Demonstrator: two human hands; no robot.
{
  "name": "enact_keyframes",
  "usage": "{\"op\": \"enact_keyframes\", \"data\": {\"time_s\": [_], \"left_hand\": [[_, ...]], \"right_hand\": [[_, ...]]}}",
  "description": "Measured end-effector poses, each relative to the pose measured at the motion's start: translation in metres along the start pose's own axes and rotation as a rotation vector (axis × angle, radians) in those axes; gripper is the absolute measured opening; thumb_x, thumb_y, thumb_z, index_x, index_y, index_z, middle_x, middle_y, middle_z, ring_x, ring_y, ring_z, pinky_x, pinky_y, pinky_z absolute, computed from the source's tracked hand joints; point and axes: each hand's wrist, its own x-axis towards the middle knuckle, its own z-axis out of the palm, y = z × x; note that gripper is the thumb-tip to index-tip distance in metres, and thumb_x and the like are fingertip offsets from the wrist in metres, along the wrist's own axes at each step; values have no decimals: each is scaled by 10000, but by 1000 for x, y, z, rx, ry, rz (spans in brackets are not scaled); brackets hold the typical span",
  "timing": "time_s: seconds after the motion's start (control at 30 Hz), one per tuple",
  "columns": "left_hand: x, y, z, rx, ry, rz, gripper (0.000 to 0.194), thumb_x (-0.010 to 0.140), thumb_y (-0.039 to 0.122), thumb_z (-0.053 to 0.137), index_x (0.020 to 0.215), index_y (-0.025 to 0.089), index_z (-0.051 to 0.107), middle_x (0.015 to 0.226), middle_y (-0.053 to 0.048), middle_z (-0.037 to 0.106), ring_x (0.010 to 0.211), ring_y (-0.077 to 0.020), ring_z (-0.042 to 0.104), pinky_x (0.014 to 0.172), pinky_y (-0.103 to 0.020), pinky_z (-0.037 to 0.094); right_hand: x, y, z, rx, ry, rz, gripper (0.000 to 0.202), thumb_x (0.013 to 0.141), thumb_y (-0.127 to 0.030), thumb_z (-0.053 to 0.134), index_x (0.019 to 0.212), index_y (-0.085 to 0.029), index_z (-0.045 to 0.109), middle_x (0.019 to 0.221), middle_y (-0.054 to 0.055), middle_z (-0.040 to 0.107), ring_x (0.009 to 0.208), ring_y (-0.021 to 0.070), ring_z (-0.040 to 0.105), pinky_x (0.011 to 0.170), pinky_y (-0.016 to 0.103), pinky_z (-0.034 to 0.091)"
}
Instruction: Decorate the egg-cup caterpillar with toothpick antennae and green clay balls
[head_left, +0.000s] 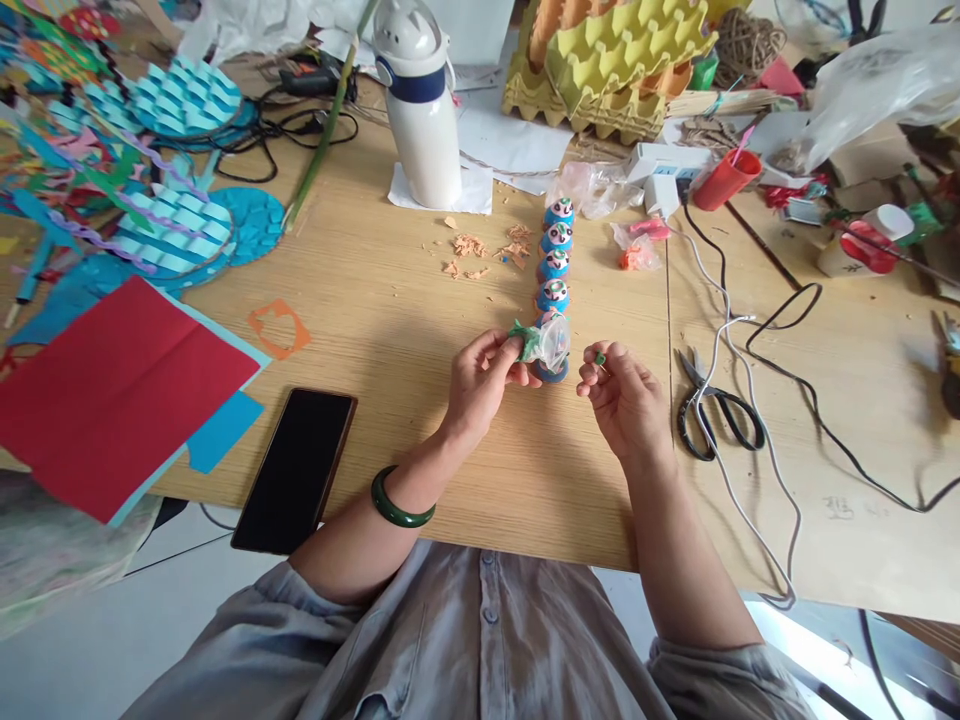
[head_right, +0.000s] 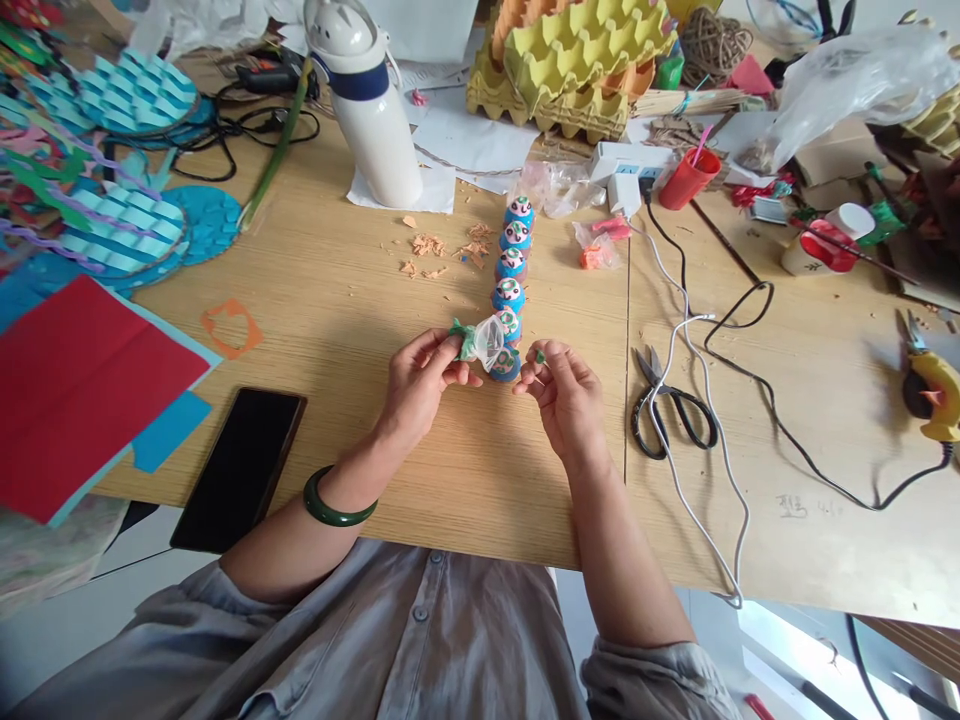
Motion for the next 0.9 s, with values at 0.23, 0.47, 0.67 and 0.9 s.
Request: {"op": "enact_keyframes", "data": {"time_s": [0.23,0.47,0.67,0.9], "left_hand": [[-6,2,1,217,7,195,371,901,543,648,800,196,568,577,38,602,537,-113,652,594,-226,563],[-11,2,0,439,-3,351,229,966,409,597,891,196,632,716,5,664,582,-105,664,586,-204,509],[-11,3,-1,472,40,353,266,976,408,582,825,191,607,609,28,612,564,-99,648,588,-198,487],[-9,10,1,214,-63,159,375,875,492,702,1092,188,673,1022,-64,757,856,-153,724,702,-231,555]], "right_hand": [[-5,-3,1,-80,18,-33,184,853,-338,675,976,-202,692,689,-46,504,562,81,486,516,235,586],[-14,4,12,-331,-42,-139,388,781,-559,778,901,-204,679,694,-38,536,554,89,498,412,210,533],[-13,3,8,-537,51,-232,366,866,-542,701,853,-176,707,643,-43,580,397,54,520,354,193,407],[-13,-4,4,-523,-8,-122,394,844,-550,710,753,-171,649,608,-60,511,398,54,524,378,200,376]]}}
